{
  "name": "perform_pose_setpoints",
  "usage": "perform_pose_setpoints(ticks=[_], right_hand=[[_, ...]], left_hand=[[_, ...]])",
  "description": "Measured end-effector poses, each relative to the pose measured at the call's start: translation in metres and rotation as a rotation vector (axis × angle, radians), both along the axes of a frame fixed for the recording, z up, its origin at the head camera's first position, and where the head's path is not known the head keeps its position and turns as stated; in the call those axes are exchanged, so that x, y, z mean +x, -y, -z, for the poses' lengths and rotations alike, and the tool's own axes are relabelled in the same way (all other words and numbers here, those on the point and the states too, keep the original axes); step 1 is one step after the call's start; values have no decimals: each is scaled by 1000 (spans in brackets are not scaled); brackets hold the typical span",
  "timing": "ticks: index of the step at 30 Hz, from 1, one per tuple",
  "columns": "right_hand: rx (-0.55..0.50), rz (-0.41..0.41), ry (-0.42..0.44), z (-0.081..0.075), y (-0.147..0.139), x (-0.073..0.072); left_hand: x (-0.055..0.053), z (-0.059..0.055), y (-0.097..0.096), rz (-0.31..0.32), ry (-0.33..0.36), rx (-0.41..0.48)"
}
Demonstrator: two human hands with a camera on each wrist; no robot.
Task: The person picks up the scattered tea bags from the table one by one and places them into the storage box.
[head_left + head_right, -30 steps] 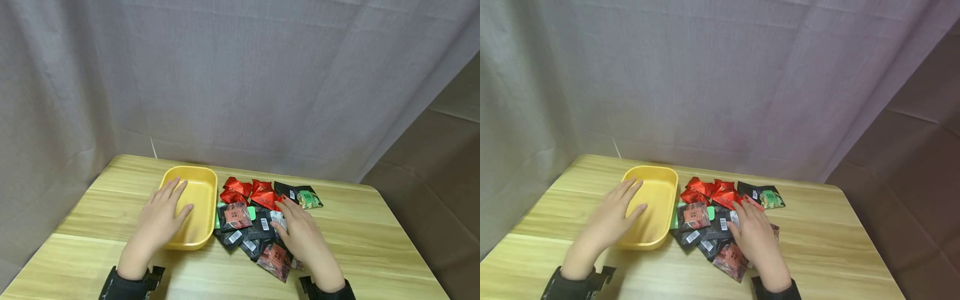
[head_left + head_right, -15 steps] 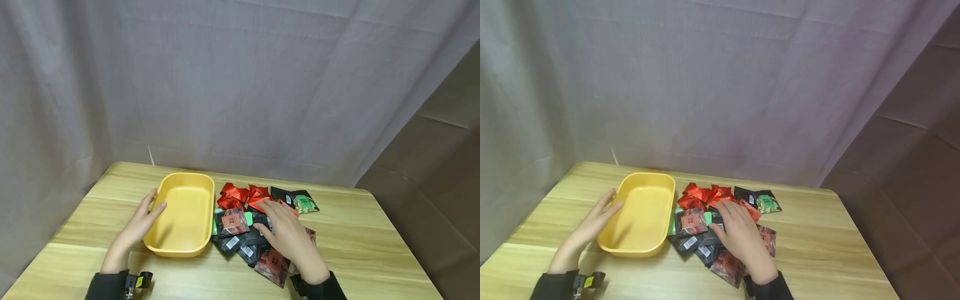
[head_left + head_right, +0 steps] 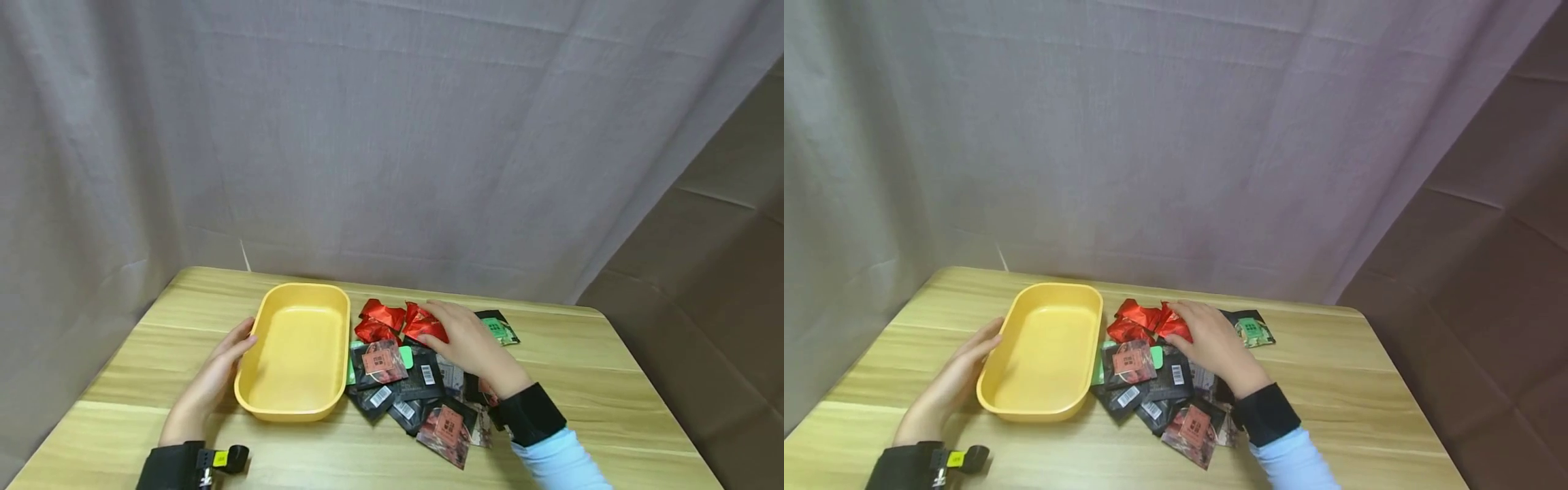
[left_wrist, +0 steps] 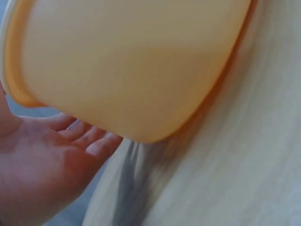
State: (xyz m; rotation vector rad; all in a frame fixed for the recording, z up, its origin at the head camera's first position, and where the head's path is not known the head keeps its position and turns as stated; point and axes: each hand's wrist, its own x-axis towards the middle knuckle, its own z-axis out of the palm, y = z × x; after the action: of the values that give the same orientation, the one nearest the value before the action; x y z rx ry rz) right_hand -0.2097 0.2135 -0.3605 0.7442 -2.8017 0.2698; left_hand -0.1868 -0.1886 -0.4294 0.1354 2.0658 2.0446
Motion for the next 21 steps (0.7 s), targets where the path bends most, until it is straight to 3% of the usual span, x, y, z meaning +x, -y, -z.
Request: perform_pose_setpoints(ticks=[6,12,21], right_hand=[[8,-13,113,1,-6,-23],[102,-1,182,5,-13,-40],[305,-11,169,29,-20,-45]], left_hand=[[0,9,3,72,-29,69],[0,19,6,124,-58,143],[0,37,7,52,-109,302]])
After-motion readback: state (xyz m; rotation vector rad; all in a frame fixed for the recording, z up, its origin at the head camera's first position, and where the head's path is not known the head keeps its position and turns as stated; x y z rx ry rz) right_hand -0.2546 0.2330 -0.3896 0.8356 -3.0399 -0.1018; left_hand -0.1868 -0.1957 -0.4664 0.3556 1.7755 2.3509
